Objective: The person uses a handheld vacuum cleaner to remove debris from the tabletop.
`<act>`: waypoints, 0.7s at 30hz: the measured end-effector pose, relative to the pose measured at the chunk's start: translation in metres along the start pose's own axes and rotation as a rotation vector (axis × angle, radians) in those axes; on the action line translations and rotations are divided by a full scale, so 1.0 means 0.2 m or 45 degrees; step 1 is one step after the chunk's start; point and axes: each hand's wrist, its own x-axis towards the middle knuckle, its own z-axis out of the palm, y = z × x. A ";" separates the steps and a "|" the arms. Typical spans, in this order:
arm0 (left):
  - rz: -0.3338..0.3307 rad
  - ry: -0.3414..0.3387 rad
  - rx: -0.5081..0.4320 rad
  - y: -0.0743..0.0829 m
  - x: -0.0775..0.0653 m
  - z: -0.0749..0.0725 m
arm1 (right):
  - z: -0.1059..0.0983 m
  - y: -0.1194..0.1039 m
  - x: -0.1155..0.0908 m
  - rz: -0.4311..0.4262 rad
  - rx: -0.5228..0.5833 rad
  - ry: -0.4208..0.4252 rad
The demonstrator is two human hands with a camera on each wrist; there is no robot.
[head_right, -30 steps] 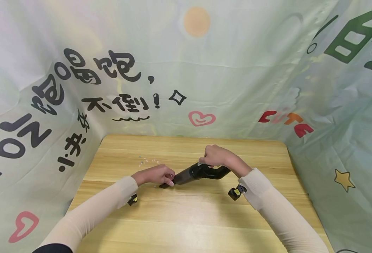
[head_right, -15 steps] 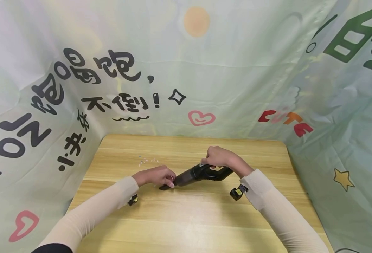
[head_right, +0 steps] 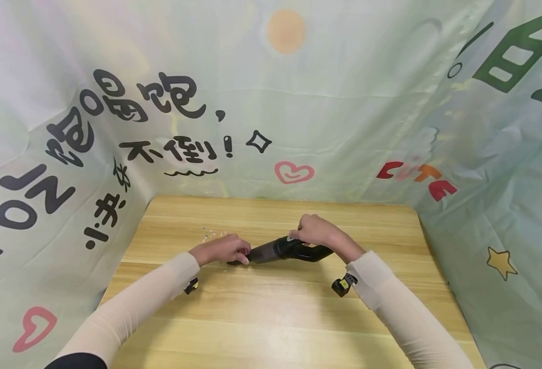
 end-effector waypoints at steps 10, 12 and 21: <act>-0.019 -0.011 -0.028 -0.01 -0.03 -0.02 | 0.00 -0.03 0.04 -0.008 -0.027 -0.002; -0.020 -0.021 -0.031 -0.01 -0.04 -0.03 | 0.01 -0.03 0.05 -0.003 -0.022 -0.011; 0.017 -0.073 -0.016 -0.02 -0.04 -0.02 | 0.02 0.03 0.07 0.066 0.058 -0.082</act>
